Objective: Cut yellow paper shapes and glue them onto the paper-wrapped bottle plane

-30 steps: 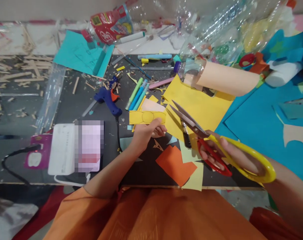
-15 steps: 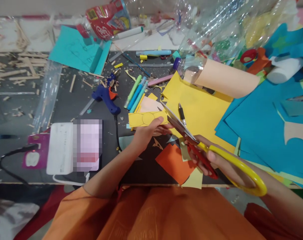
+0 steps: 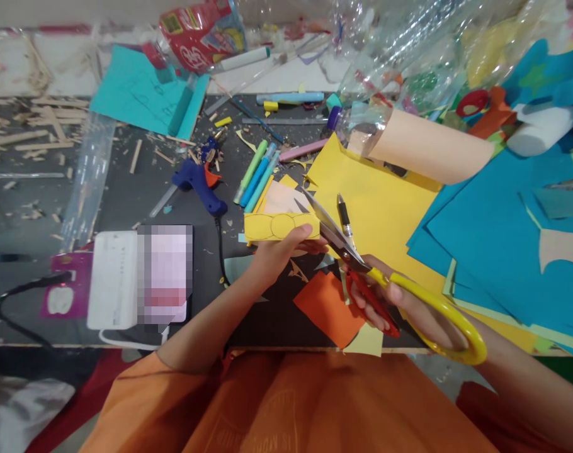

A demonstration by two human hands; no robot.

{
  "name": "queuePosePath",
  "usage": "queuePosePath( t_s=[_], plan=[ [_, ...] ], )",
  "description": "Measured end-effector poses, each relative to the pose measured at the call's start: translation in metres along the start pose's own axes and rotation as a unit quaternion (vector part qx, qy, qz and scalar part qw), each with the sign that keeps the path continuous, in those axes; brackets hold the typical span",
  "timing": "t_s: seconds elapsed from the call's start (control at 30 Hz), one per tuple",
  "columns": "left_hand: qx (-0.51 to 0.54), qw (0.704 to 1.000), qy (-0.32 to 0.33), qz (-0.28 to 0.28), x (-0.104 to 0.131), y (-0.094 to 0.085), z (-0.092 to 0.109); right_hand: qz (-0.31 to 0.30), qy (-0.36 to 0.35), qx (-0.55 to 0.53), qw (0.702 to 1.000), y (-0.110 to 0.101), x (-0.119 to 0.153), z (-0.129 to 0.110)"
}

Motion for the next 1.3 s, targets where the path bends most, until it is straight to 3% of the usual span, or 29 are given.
queuePosePath(
  t_s=[0.63,1.3],
  plan=[
    [0.008,0.999,-0.045,0.007,0.0029,-0.0012,-0.0056,-0.001,0.016,-0.008,1.0,-0.0012,-0.0003,0.0033],
    [0.001,0.999,-0.035,0.007,-0.0015,-0.0039,-0.0012,0.016,0.027,-0.013,0.999,-0.0067,0.0018,0.0076]
  ],
)
Point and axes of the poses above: each hand's wrist, its own x-axis away from the middle knuckle, its own y-axis out of the palm, z = x × y, the point moved 10 cm from there along -x, towards the middle knuckle, and after that the axes turned 14 degrees about y, right-handed, at the moved point
